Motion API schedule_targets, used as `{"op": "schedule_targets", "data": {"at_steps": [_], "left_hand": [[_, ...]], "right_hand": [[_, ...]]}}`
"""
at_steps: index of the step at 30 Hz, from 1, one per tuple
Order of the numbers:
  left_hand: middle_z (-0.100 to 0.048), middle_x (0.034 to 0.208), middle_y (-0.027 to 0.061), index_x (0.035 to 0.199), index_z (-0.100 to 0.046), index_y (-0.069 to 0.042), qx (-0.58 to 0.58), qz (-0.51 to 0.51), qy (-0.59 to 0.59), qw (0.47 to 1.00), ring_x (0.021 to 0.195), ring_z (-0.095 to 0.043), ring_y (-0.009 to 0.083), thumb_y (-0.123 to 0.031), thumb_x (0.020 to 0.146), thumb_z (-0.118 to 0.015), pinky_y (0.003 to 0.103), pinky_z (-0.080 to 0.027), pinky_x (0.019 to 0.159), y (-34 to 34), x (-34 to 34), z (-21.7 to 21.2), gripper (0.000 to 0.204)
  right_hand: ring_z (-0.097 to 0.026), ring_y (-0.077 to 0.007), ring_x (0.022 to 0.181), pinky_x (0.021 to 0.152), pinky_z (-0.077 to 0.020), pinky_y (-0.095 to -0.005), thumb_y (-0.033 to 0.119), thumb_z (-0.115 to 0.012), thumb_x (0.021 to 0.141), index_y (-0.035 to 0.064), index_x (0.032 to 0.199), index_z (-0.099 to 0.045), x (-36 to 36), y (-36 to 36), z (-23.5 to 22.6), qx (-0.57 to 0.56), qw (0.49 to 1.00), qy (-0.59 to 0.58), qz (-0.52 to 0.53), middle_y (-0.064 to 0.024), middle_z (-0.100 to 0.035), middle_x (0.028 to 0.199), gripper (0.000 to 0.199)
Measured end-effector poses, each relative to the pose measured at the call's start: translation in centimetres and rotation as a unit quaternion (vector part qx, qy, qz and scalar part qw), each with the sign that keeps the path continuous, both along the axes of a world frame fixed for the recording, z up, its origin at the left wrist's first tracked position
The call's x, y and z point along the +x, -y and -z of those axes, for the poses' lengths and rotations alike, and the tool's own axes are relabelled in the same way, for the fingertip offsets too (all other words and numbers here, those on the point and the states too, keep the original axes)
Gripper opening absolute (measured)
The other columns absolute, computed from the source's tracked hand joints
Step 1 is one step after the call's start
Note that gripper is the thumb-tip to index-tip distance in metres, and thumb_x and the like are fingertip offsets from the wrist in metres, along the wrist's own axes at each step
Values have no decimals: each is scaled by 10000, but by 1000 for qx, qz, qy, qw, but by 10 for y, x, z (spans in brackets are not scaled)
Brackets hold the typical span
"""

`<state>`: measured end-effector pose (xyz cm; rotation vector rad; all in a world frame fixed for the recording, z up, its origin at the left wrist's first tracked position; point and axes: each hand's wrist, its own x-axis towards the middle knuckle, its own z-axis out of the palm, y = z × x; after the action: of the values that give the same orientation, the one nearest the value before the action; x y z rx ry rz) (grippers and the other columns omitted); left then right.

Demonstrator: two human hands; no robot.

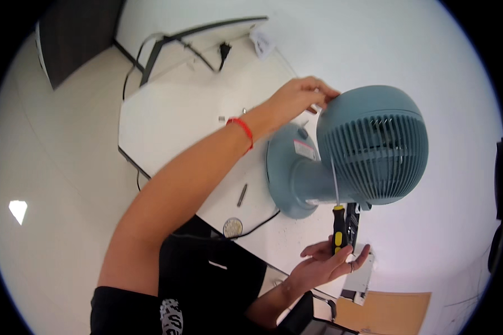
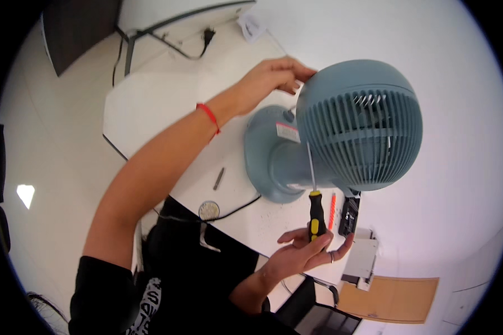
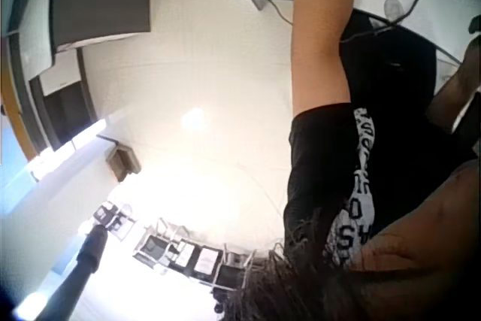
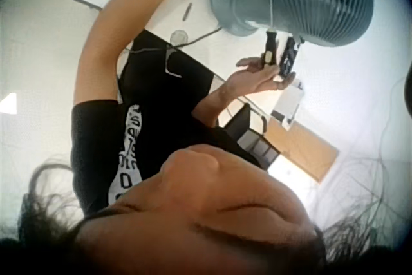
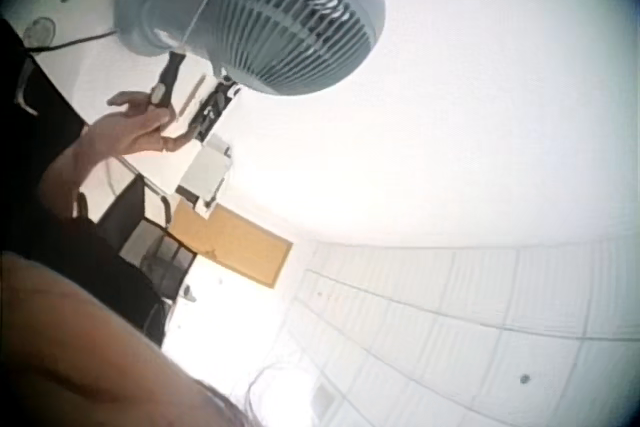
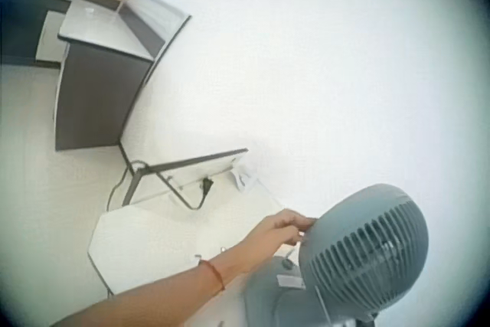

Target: The person assembles a small teal desk fan on a white office desk. They use a screwdriver to attach the front grille to the fan body, then secure the rear grille, and finally tighten screws on the base.

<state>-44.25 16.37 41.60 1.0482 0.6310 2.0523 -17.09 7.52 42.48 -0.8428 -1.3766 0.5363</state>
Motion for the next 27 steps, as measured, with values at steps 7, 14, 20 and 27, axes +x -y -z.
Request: {"op": "schedule_targets", "data": {"at_steps": [7,14,20,27], "left_hand": [[-694,1251,82,1173,-736,-71,21,-30,-15,999,1157,-605,200,-203,840,-588,360,-482,971,-10,3,7,388],[-707,1039,96,888,-772,-107,14,-76,-10,997,986,-614,230,-256,773,-663,367,-498,877,-17,7,2,217],[-703,1054,107,927,-782,-114,-13,-95,-35,995,1023,-619,266,-266,771,-667,393,-495,929,-17,5,-2,246],[-714,1035,90,950,-781,-98,-15,-66,-17,998,1008,-635,247,-232,773,-667,376,-504,927,-15,6,-1,250]], "right_hand": [[-499,-141,450,564,-453,-260,295,-470,1068,53,1552,-241,9,-4,5,46,996,70,31,-82,-588,622,587],[-473,-113,425,483,-424,-247,339,-452,1057,48,1522,-313,15,-8,8,75,985,145,55,-94,-619,658,566],[-483,-108,425,465,-384,-192,361,-458,1055,48,1492,-370,13,-9,7,130,979,148,45,-65,-575,595,545],[-550,-140,482,469,-435,-257,348,-467,1055,28,1515,-310,15,-13,4,175,979,100,17,-85,-623,710,582]]}}
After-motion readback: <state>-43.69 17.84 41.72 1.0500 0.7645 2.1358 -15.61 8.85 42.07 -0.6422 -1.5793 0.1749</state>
